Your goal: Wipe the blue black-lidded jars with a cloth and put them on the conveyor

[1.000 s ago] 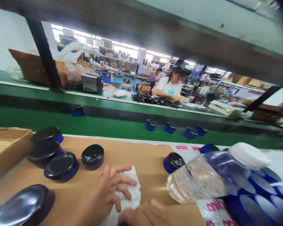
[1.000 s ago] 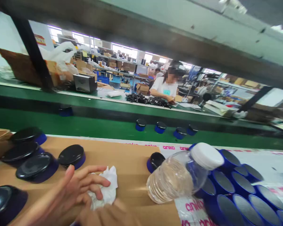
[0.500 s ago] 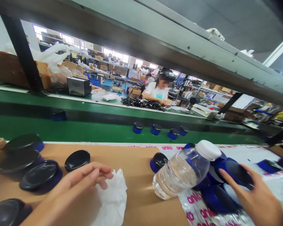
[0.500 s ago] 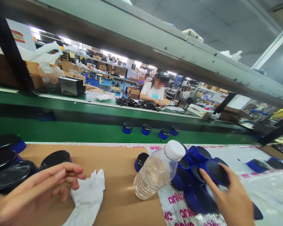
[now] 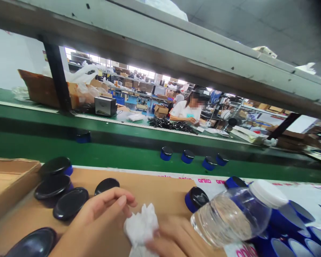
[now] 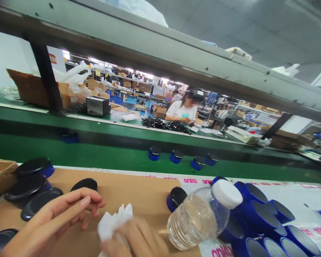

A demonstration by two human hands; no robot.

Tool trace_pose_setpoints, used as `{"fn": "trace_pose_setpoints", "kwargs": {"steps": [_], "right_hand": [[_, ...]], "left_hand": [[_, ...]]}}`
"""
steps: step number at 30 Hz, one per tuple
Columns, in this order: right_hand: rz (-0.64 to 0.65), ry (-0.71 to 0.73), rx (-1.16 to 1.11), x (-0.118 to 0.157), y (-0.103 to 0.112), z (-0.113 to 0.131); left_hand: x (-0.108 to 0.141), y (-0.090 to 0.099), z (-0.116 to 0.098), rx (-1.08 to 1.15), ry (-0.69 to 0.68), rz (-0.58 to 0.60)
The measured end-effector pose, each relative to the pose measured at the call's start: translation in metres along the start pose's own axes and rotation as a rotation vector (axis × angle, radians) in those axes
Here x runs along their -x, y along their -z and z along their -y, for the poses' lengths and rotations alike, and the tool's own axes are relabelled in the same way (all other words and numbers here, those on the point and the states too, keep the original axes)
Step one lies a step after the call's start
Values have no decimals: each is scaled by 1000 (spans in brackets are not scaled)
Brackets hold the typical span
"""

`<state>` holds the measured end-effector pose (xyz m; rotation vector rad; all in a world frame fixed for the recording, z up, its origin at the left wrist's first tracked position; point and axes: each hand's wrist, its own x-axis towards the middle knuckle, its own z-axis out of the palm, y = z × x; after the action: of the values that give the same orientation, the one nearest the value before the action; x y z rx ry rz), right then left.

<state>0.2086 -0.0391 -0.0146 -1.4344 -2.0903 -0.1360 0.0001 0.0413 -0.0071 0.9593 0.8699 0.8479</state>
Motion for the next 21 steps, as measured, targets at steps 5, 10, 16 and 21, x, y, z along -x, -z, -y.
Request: {"fn": "trace_pose_setpoints", "kwargs": {"steps": [5,10,16,21], "right_hand": [[32,-324,-92,-101,-72,-5],[-282,-889,0,-166,-110,-70],[-281,-972,-175,-164,-116,-99],[-109,-771,-350,-157,-107,-67]], "left_hand": [[-1,5,-8,-53,-95,-192],[-7,17,-18,-49,-69,-229],[-18,21,-18,-189,-95,-158],[-14,26,-6,-562,-247,-169]]}}
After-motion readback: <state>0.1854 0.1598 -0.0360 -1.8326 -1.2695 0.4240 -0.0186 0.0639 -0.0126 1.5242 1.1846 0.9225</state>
